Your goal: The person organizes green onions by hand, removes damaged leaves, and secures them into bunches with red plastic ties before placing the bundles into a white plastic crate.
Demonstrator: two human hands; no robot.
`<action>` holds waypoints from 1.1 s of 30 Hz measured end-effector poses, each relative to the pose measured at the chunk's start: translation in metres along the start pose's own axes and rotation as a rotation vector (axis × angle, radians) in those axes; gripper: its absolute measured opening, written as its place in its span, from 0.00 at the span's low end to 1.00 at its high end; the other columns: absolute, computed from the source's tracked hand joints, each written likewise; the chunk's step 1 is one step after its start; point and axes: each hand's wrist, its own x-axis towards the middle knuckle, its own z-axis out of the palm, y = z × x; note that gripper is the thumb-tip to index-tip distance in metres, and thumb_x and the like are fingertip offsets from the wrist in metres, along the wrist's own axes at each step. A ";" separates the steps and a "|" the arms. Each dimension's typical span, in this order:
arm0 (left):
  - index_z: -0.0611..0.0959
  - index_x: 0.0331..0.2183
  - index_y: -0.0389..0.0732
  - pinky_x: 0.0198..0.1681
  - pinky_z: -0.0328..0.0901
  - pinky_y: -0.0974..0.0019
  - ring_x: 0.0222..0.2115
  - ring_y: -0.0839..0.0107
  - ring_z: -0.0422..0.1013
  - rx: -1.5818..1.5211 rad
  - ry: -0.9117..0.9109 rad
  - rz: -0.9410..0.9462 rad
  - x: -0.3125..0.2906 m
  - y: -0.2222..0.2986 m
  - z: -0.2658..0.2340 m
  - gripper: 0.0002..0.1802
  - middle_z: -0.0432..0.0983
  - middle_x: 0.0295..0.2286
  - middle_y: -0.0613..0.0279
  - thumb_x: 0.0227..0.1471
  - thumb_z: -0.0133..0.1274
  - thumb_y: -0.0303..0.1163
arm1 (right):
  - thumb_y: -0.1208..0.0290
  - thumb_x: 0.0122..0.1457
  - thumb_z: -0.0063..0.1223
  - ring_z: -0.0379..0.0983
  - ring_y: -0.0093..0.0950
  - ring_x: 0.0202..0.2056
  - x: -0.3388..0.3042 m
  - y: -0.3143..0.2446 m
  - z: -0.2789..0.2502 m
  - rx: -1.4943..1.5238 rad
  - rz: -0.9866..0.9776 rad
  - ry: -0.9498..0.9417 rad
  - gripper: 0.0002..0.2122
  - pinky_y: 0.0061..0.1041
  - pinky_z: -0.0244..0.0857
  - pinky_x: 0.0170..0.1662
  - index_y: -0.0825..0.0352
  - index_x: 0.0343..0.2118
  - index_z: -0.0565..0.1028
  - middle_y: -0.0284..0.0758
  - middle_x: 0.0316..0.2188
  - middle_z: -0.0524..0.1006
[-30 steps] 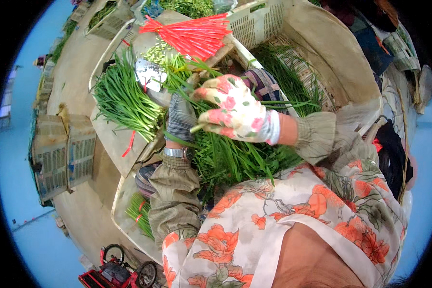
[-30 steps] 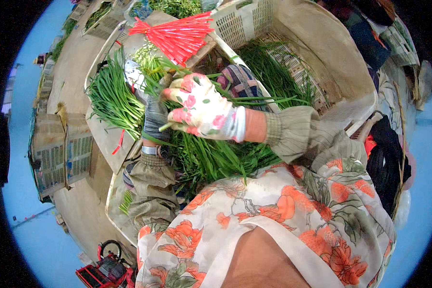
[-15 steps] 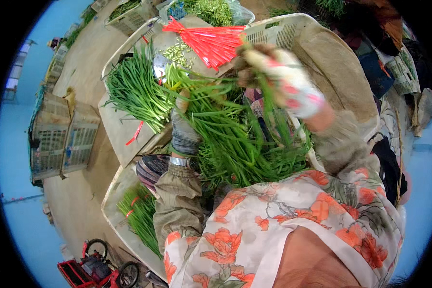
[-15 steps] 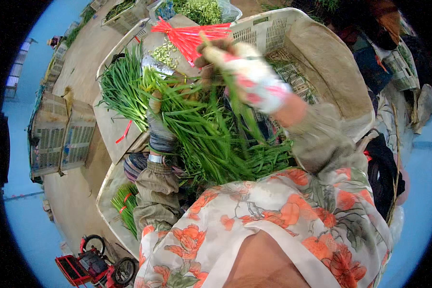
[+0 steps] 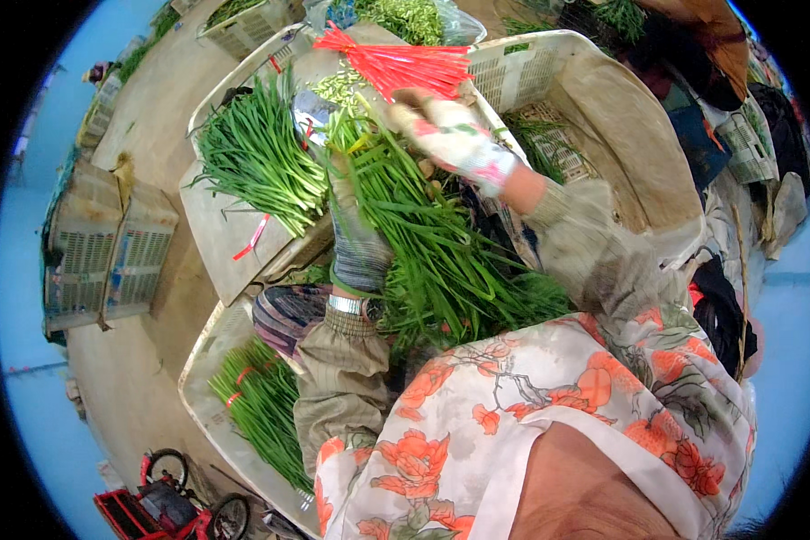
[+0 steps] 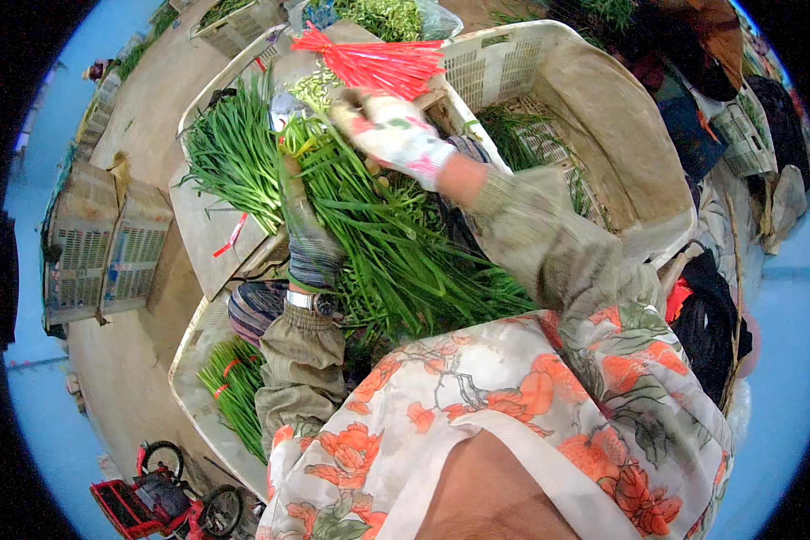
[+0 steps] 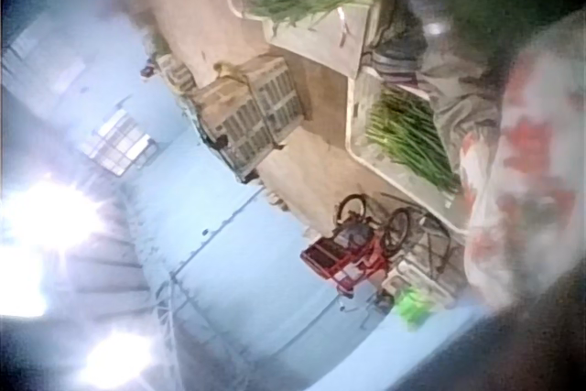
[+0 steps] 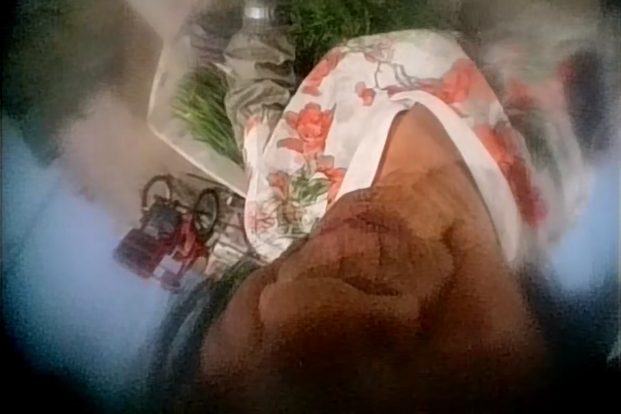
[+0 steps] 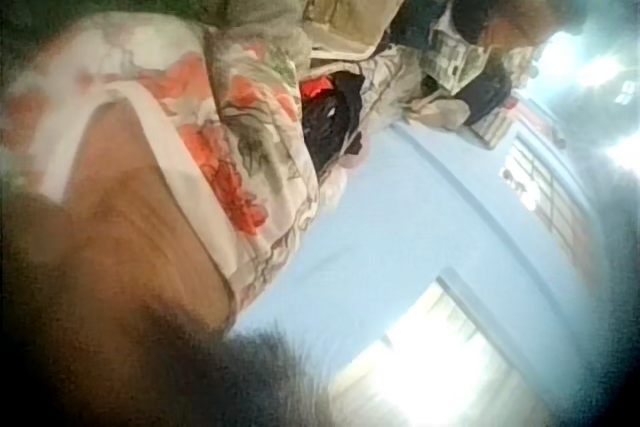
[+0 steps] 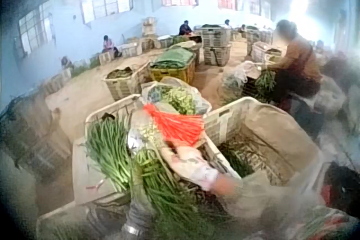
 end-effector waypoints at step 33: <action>0.66 0.48 0.37 0.24 0.68 0.72 0.23 0.74 0.72 0.457 -0.142 -0.243 -0.017 -0.023 -0.023 0.25 0.76 0.35 0.57 0.48 0.54 0.22 | 0.66 0.46 0.63 0.76 0.29 0.34 0.031 0.038 0.005 0.344 -0.046 0.291 0.23 0.30 0.70 0.38 0.69 0.45 0.70 0.38 0.34 0.78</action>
